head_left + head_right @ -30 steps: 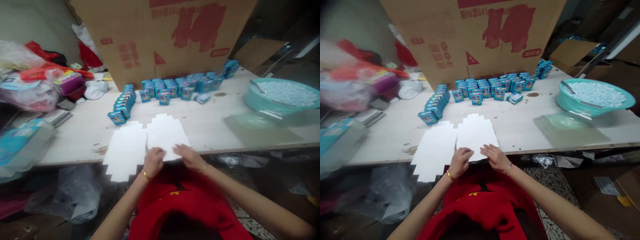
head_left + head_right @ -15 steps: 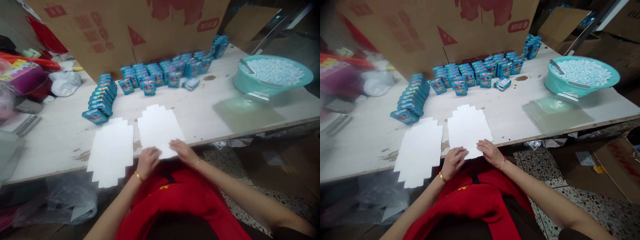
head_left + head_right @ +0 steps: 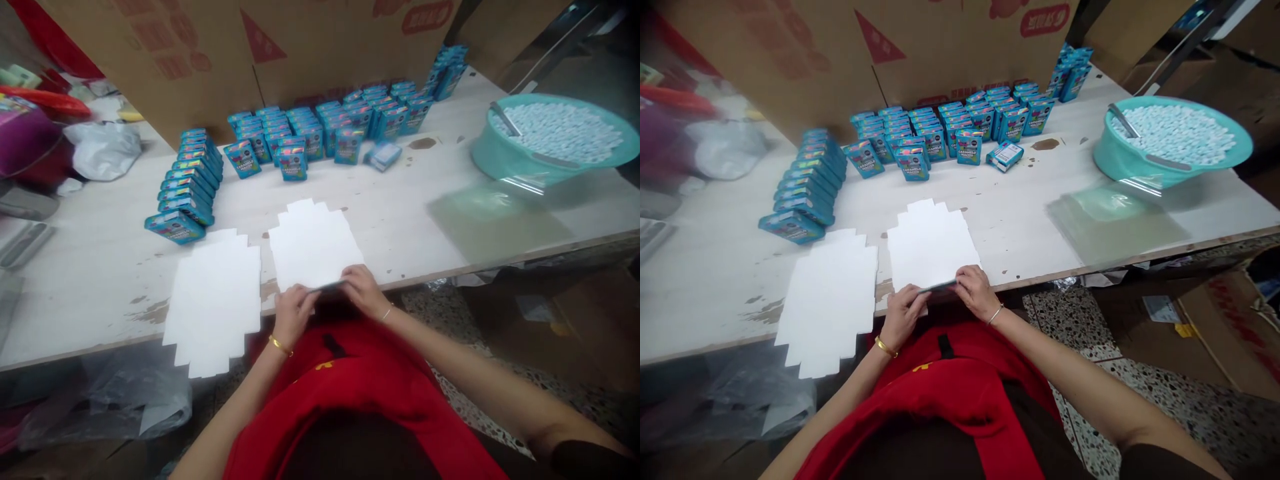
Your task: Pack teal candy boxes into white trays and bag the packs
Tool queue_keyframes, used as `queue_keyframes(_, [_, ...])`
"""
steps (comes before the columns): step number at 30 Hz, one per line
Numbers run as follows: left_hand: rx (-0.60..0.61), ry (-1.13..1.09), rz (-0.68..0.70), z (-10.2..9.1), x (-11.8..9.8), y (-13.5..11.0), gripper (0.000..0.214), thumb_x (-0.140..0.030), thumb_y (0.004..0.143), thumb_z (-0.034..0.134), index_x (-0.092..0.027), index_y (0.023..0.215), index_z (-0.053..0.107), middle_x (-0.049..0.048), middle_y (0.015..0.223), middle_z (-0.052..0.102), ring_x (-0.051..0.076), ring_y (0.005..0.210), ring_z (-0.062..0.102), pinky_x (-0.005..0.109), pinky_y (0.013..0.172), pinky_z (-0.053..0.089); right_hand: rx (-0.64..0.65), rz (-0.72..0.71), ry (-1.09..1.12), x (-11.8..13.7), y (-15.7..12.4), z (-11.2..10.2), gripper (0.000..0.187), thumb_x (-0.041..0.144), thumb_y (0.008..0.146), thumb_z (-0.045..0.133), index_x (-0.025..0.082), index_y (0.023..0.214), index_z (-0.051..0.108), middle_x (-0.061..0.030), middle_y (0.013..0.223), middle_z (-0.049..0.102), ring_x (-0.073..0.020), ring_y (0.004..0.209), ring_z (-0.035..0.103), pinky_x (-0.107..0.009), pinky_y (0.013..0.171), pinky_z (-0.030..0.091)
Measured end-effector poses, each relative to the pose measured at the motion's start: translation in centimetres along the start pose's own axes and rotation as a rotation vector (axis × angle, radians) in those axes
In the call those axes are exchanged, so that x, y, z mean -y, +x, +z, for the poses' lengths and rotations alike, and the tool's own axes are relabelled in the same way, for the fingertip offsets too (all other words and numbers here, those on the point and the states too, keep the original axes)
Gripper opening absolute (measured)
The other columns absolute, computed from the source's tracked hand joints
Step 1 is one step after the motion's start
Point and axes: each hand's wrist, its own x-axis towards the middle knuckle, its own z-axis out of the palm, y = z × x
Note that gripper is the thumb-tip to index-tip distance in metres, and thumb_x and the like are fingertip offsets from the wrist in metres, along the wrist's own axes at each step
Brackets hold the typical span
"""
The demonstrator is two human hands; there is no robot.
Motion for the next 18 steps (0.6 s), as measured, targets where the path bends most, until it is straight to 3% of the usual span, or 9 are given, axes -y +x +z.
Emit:
queue_keyframes(2, [-0.023, 0.017, -0.084, 0.2, -0.3, 0.9, 0.043, -0.043, 0.091, 0.042, -0.018, 0.059, 0.056, 0.0004, 0.063, 0.057, 0.014, 0.062, 0.050, 0.030, 0.066, 0.031, -0.032, 0.062, -0.057, 0.3, 0.7, 0.6, 0.033, 0.036, 0.094, 0.042, 0.018, 0.072, 0.060, -0.0065, 0.083, 0.057, -0.0200, 0.084, 0.049, -0.035, 0.079, 0.043])
queue_keyframes(4, [-0.067, 0.031, -0.152, 0.4, -0.5, 1.8, 0.040, -0.045, 0.089, 0.044, -0.018, 0.063, 0.054, -0.0012, 0.057, 0.054, 0.014, 0.057, 0.048, 0.029, 0.065, 0.031, -0.037, 0.104, -0.110, 0.4, 1.2, 1.1, 0.036, 0.038, 0.094, 0.042, 0.019, 0.068, 0.058, -0.0057, 0.079, 0.056, -0.0198, 0.081, 0.048, -0.033, 0.076, 0.042])
queue_keyframes(6, [-0.106, 0.018, -0.203, 0.7, -0.6, 2.4, 0.029, -0.045, 0.087, 0.048, -0.019, 0.081, 0.056, -0.0030, 0.058, 0.056, 0.015, 0.057, 0.051, 0.030, 0.069, 0.033, -0.036, 0.131, -0.145, 0.4, 1.5, 1.3, 0.036, 0.041, 0.094, 0.041, 0.019, 0.073, 0.060, -0.0054, 0.078, 0.054, -0.0200, 0.080, 0.047, -0.033, 0.075, 0.041])
queue_keyframes(8, [-0.145, 0.010, -0.239, 0.9, -0.6, 2.8, 0.034, -0.046, 0.085, 0.052, -0.017, 0.104, 0.053, -0.0034, 0.062, 0.057, 0.016, 0.060, 0.054, 0.031, 0.073, 0.035, -0.054, 0.164, -0.154, 0.4, 1.7, 1.4, 0.034, 0.044, 0.093, 0.041, 0.017, 0.095, 0.061, -0.0057, 0.082, 0.054, -0.0206, 0.080, 0.048, -0.033, 0.075, 0.041])
queue_keyframes(10, [-0.192, 0.044, -0.215, 1.1, -0.5, 3.1, 0.050, -0.047, 0.084, 0.053, -0.014, 0.122, 0.046, 0.0012, 0.072, 0.059, 0.019, 0.068, 0.056, 0.033, 0.074, 0.037, -0.055, 0.188, -0.179, 0.4, 2.0, 1.2, 0.045, 0.046, 0.093, 0.040, 0.015, 0.126, 0.048, -0.0079, 0.092, 0.054, -0.0218, 0.085, 0.049, -0.034, 0.077, 0.042])
queue_keyframes(12, [-0.225, 0.132, -0.159, 1.2, -0.3, 3.5, 0.062, -0.048, 0.084, 0.053, -0.013, 0.134, 0.039, 0.0100, 0.092, 0.059, 0.023, 0.082, 0.055, 0.035, 0.076, 0.039, -0.001, 0.190, -0.269, 0.3, 2.5, 0.9, 0.058, 0.047, 0.093, 0.040, 0.019, 0.142, 0.029, -0.0108, 0.106, 0.051, -0.0235, 0.093, 0.048, -0.035, 0.080, 0.040])
queue_keyframes(14, [-0.201, 0.248, -0.137, 1.3, -0.3, 3.8, 0.069, -0.048, 0.083, 0.054, -0.017, 0.141, 0.033, 0.0162, 0.113, 0.053, 0.028, 0.095, 0.051, 0.039, 0.079, 0.039, 0.102, 0.177, -0.397, 0.2, 3.0, 0.6, 0.060, 0.047, 0.092, 0.041, 0.025, 0.145, 0.023, -0.0116, 0.118, 0.046, -0.0254, 0.099, 0.046, -0.037, 0.082, 0.038])
queue_keyframes(18, [-0.088, 0.414, -0.184, 1.4, -0.4, 4.1, 0.065, -0.047, 0.086, 0.049, -0.027, 0.144, 0.026, 0.0148, 0.131, 0.043, 0.031, 0.103, 0.046, 0.047, 0.083, 0.038, 0.245, 0.126, -0.536, -0.3, 3.7, 0.3, 0.060, 0.049, 0.092, 0.040, 0.031, 0.146, 0.021, -0.0115, 0.127, 0.043, -0.0256, 0.098, 0.045, -0.037, 0.080, 0.035])
